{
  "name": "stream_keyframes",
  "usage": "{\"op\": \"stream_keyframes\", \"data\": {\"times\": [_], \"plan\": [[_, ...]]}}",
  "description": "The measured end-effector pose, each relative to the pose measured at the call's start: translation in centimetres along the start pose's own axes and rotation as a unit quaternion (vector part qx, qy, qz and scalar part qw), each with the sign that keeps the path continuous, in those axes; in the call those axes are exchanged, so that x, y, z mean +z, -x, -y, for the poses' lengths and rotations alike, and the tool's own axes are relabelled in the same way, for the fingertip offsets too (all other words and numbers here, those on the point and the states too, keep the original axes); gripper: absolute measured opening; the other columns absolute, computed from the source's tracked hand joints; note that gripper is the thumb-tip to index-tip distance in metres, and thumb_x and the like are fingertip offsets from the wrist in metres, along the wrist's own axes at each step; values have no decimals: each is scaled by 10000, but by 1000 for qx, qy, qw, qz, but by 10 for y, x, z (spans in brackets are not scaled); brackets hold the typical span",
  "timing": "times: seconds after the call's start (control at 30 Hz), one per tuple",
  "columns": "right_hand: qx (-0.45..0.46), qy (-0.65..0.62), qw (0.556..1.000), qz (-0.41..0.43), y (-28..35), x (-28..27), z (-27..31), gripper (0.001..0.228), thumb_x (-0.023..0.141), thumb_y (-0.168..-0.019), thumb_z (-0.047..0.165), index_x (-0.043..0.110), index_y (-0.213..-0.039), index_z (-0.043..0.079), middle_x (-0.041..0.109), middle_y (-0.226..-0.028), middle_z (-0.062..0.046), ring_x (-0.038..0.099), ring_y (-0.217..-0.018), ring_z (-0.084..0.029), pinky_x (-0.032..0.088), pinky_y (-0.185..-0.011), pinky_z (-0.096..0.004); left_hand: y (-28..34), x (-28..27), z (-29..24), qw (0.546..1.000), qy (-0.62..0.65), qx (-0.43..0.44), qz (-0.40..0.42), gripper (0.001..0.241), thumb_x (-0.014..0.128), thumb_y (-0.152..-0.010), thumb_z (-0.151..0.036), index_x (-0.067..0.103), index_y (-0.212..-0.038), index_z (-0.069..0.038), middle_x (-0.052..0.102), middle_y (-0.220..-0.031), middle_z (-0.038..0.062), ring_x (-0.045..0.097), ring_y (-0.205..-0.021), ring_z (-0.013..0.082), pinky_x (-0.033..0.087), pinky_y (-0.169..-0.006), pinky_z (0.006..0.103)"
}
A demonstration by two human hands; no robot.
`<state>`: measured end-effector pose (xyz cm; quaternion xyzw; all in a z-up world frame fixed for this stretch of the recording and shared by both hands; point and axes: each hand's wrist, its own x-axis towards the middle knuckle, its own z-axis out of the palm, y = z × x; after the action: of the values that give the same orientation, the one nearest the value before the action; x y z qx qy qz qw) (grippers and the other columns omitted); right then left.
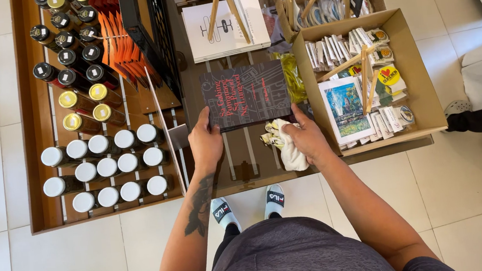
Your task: Wiping down retail items including books, postcards, and small wooden easels using a cloth.
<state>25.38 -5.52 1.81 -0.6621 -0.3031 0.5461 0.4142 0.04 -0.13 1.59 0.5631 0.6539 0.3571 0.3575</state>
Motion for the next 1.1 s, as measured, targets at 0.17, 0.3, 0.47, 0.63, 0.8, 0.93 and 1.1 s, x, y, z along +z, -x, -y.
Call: {"op": "stream_keyframes", "data": {"times": [0.17,0.3,0.47,0.63,0.8,0.93,1.1], "plan": [[8,6,1000,-2,0,-2,-3,808,636,-899,71,279,-1623,107,694,-1262,-111,658,-905,-114,535,-796,-244,4,4,7,1000,-14,18,-6,539,663,-890,-9,583,-1421,-43,742,-980,223,727,-811,324,565,-784,401],[13,56,998,-9,0,-11,-8,780,629,-909,81,311,-1621,111,706,-1246,-143,659,-913,-125,532,-806,-246,9,-2,-5,1000,13,-16,6,558,659,-886,-28,558,-1436,-36,743,-1117,209,749,-909,309,573,-840,393],[-54,324,944,-27,41,5,71,631,662,-1011,214,433,-1597,156,689,-1293,-214,680,-976,-285,556,-825,-340,7,12,22,996,-21,76,-34,552,716,-905,-57,552,-1429,3,562,-1423,212,654,-1135,351,552,-889,387],[-142,209,967,-45,-5,14,76,493,623,-999,309,589,-1466,154,745,-1291,-181,720,-1062,-246,579,-913,-397,10,6,7,1000,-13,3,-5,533,716,-911,-101,581,-1424,-47,566,-1370,151,676,-991,288,555,-839,366],[-351,446,818,-95,-46,70,26,527,733,-851,116,602,-1361,102,599,-1286,-181,541,-1143,-406,470,-997,-490,3,13,28,998,1,52,-18,542,771,-864,-107,631,-1383,-35,607,-1297,153,676,-992,279,555,-850,359],[-375,462,804,8,-22,104,30,524,717,-857,67,612,-1365,141,595,-1330,-140,523,-1146,-406,467,-996,-484,4,18,36,996,-10,85,-29,544,765,-874,-91,618,-1391,-8,606,-1301,167,668,-1023,293,556,-857,362],[-365,439,810,-134,-95,59,25,546,703,-835,39,624,-1368,131,601,-1325,-123,533,-1158,-388,476,-1025,-470,7,8,16,1000,6,21,-7,546,762,-866,-118,626,-1388,-41,599,-1303,154,665,-948,290,549,-827,366]]}}
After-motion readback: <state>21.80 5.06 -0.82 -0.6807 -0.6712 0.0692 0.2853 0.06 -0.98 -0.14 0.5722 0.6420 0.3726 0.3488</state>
